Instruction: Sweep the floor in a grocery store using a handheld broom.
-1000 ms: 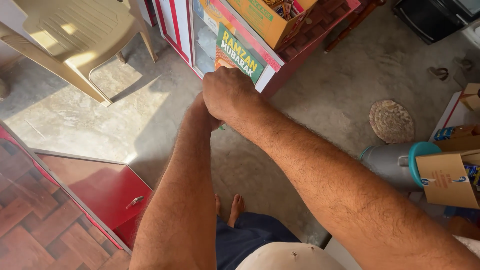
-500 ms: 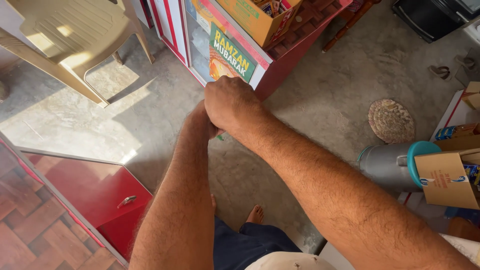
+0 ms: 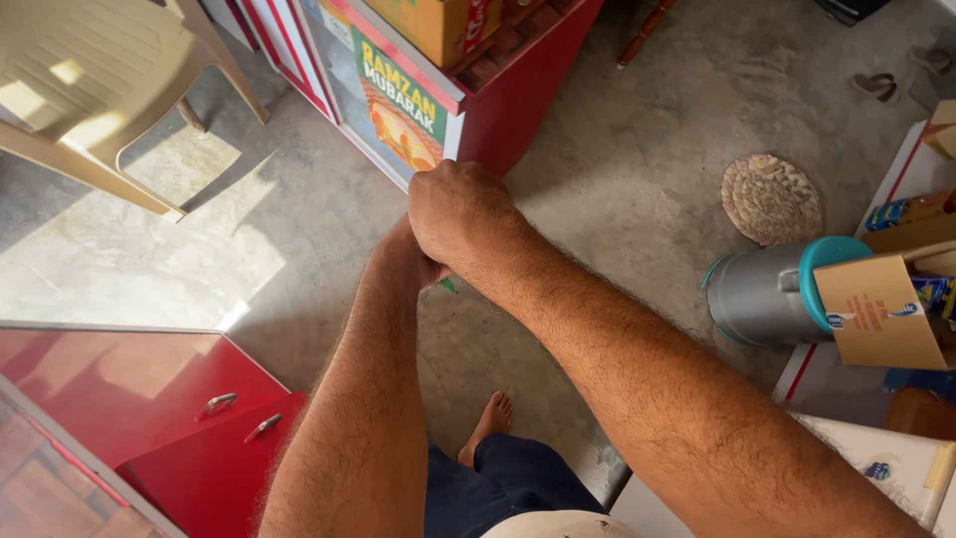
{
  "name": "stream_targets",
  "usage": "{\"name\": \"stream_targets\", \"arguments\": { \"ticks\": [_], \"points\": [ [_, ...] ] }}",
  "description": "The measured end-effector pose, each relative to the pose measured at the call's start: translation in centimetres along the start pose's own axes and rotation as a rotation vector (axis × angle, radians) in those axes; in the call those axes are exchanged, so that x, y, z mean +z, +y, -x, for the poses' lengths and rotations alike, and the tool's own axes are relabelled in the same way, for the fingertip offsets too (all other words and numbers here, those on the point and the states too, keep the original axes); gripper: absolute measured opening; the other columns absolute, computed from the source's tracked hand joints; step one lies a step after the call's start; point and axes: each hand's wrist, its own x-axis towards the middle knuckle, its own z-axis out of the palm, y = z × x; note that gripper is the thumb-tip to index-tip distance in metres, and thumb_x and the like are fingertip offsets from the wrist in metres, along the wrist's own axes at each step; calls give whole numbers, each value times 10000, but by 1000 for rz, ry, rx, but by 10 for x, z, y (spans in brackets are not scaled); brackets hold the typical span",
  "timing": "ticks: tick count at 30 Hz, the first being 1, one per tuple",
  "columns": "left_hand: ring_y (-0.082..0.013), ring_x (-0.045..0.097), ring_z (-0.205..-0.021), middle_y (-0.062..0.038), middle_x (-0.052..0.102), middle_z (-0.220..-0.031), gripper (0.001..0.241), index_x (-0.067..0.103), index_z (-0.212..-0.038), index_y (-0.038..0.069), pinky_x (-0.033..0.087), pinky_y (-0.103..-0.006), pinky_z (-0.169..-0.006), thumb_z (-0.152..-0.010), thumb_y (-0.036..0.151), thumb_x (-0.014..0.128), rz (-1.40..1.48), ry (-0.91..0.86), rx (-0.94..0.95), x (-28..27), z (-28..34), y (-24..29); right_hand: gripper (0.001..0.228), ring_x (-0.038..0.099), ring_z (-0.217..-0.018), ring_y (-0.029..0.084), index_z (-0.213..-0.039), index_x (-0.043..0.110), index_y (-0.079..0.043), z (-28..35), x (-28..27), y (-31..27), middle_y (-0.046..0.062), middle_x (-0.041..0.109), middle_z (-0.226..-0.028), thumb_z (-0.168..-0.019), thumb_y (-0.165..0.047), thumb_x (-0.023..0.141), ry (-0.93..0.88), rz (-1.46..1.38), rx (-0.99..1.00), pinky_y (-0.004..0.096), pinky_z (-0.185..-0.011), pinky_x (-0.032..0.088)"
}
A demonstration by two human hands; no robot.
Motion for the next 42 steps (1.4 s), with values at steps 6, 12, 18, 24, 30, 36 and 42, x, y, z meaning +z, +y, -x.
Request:
{"name": "stream_targets", "arguments": {
  "ticks": [6,12,18,24,30,36,42],
  "points": [
    [-205,704,-903,-87,757,-1027,282,676,-1171,77,601,-384,-770,-899,146,704,-774,-166,328,31,-51,-30,219,773,-861,285,-1039,701,40,24,-2,48,201,745,-903,-943,-155,677,-98,-71,122,395,-682,669],
    [-219,695,-898,-96,764,-978,333,709,-1181,101,591,-408,-817,-859,123,791,-1462,-16,407,99,-49,-40,163,760,-845,281,-965,729,23,50,-7,103,197,753,-867,-936,-121,659,-69,-97,170,407,-711,647],
    [-213,695,-959,-73,754,-1032,302,735,-1151,104,593,-398,-866,-861,147,804,-1611,-46,421,165,-43,-43,192,770,-776,259,-943,728,20,64,7,161,192,756,-823,-942,-161,664,-67,-144,232,396,-706,657],
    [-212,691,-944,-78,754,-1027,267,734,-1117,102,589,-398,-843,-865,167,792,-1583,-140,452,221,-68,-57,185,763,-791,293,-962,722,21,71,8,218,201,745,-825,-944,-156,669,-59,-154,294,430,-688,661],
    [-212,685,-926,-83,755,-1021,230,733,-1076,99,584,-399,-816,-870,191,778,-1538,-219,459,257,-116,-61,189,750,-823,304,-966,730,33,54,10,270,217,735,-852,-935,-141,663,-63,-176,372,425,-679,662],
    [-212,679,-908,-88,755,-1014,202,732,-1035,97,579,-399,-788,-875,216,763,-1498,-325,462,306,-181,-56,208,783,-771,279,-976,719,60,21,20,334,217,750,-840,-988,-102,589,-95,-248,439,388,-657,670],
    [-212,673,-890,-93,755,-1008,186,731,-994,94,574,-399,-760,-880,240,749,-1460,-425,490,375,-240,-24,134,762,-879,333,-961,733,17,-7,-3,403,218,744,-939,-898,-80,666,-46,-259,490,435,-737,653]
  ]
}}
